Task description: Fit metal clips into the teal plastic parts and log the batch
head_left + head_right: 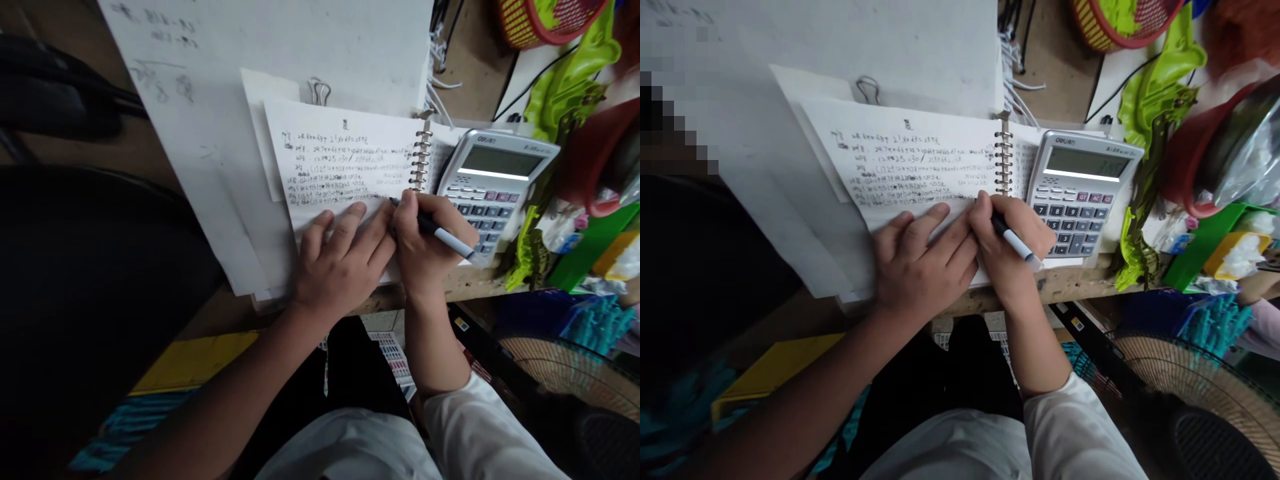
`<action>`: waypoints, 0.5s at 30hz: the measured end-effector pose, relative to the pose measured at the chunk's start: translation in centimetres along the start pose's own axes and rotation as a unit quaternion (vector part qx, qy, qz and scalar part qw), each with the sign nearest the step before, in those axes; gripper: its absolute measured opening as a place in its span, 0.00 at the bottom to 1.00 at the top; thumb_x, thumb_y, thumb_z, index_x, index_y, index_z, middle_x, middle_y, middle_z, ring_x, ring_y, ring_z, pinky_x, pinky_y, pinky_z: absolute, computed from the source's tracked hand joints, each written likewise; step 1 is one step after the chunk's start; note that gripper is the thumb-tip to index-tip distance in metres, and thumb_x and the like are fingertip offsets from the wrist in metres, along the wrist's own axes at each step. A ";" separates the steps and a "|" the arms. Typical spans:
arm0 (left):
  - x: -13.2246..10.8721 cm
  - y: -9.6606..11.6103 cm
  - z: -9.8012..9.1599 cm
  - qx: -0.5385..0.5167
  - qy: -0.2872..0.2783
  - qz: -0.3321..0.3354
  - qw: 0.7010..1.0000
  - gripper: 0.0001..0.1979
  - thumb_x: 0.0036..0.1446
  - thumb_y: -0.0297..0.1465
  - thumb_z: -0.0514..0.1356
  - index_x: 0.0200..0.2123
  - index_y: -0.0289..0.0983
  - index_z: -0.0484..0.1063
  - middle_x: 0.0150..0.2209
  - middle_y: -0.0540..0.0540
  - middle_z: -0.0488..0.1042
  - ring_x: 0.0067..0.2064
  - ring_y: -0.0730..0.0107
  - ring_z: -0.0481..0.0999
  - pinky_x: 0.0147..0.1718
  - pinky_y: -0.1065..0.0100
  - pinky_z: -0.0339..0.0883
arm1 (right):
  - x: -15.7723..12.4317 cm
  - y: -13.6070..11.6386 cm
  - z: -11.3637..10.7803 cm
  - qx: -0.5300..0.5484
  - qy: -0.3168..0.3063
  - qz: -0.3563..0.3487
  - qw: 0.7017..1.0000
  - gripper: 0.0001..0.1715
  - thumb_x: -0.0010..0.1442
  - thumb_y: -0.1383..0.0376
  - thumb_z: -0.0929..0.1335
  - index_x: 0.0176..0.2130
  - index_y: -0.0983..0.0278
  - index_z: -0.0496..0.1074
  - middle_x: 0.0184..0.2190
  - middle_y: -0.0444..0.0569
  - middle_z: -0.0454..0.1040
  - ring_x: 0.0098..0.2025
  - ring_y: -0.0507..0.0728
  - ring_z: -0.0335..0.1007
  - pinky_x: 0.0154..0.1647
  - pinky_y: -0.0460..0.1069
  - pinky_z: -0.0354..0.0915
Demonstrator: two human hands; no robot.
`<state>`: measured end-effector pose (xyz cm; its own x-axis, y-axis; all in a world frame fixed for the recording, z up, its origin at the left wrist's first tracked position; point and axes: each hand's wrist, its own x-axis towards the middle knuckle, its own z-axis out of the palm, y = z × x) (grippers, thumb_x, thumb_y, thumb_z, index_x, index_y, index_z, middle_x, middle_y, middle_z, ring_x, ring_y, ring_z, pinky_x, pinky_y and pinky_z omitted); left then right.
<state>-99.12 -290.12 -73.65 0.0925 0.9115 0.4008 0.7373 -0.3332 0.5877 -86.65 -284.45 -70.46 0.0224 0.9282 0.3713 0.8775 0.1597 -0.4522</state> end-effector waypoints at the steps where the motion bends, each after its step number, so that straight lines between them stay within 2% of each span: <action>1: 0.0 0.0 0.0 -0.001 0.001 0.001 1.000 0.14 0.75 0.30 0.62 0.58 0.46 0.82 0.60 0.45 0.85 0.64 0.51 0.80 0.69 0.48 0.61 | 0.0 0.0 0.0 0.000 0.000 -0.001 1.000 0.20 0.77 0.54 0.68 0.35 0.61 0.77 0.29 0.44 0.77 0.31 0.53 0.75 0.36 0.49 0.72; 5: 0.0 -0.1 -0.1 0.040 0.015 0.023 0.999 0.14 0.76 0.31 0.62 0.59 0.46 0.82 0.62 0.47 0.84 0.63 0.54 0.80 0.69 0.50 0.61 | -0.1 0.0 0.0 0.005 0.036 -0.006 0.999 0.22 0.77 0.53 0.67 0.34 0.60 0.77 0.27 0.43 0.75 0.28 0.52 0.74 0.33 0.48 0.70; 8: 0.1 -0.1 -0.3 0.038 -0.002 0.026 0.999 0.18 0.76 0.30 0.61 0.64 0.48 0.80 0.64 0.49 0.83 0.64 0.54 0.79 0.69 0.50 0.61 | -0.2 0.3 0.1 0.002 0.077 -0.005 0.997 0.24 0.78 0.52 0.67 0.33 0.60 0.77 0.26 0.43 0.75 0.27 0.52 0.73 0.31 0.49 0.70; 15: 0.0 0.0 0.0 0.043 0.000 0.024 0.999 0.18 0.76 0.32 0.62 0.65 0.48 0.79 0.60 0.48 0.85 0.64 0.53 0.79 0.70 0.49 0.59 | 0.1 0.1 0.0 -0.010 0.044 -0.002 0.999 0.22 0.77 0.53 0.67 0.34 0.61 0.78 0.29 0.44 0.77 0.30 0.54 0.77 0.36 0.50 0.74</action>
<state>-99.18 -290.15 -73.65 0.1292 0.8954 0.4261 0.7864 -0.3542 0.5060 -86.62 -284.36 -70.49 0.0597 0.8941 0.4439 0.8872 0.1563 -0.4340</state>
